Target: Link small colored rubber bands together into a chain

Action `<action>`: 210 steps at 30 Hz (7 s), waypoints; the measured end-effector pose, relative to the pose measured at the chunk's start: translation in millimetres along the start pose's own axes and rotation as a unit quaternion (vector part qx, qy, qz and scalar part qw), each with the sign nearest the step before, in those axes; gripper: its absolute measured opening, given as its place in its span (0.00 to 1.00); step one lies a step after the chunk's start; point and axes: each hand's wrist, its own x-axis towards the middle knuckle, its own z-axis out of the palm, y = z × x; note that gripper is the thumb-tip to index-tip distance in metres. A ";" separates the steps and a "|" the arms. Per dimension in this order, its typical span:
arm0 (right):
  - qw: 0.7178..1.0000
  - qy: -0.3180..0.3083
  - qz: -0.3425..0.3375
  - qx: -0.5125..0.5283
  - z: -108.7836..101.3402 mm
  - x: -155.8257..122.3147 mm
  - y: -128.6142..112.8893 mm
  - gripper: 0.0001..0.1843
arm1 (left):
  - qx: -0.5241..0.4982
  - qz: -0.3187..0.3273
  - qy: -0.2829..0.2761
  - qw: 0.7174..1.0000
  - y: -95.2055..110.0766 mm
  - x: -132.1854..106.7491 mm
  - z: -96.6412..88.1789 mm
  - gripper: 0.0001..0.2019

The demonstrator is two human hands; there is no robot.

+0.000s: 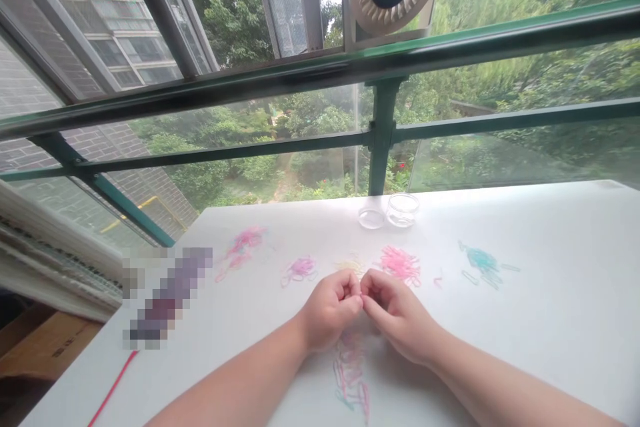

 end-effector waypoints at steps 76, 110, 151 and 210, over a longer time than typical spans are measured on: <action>0.999 -0.034 0.010 -0.014 -0.8 -1.2 4.7 0.10 | 0.034 0.013 0.002 0.999 -5.9 -1.4 0.1 0.13; 0.999 -0.035 0.011 -0.013 -1.5 -1.0 2.9 0.10 | 0.021 0.013 -0.004 1.000 -5.9 -1.0 0.7 0.15; 1.000 -0.020 0.012 -0.011 -1.3 -1.4 1.1 0.10 | 0.024 0.016 0.002 1.000 -4.8 -0.9 0.9 0.15; 0.964 0.125 -0.073 -0.223 -30.6 -6.5 -9.4 0.06 | 0.036 0.044 0.053 0.997 -5.4 6.5 0.7 0.12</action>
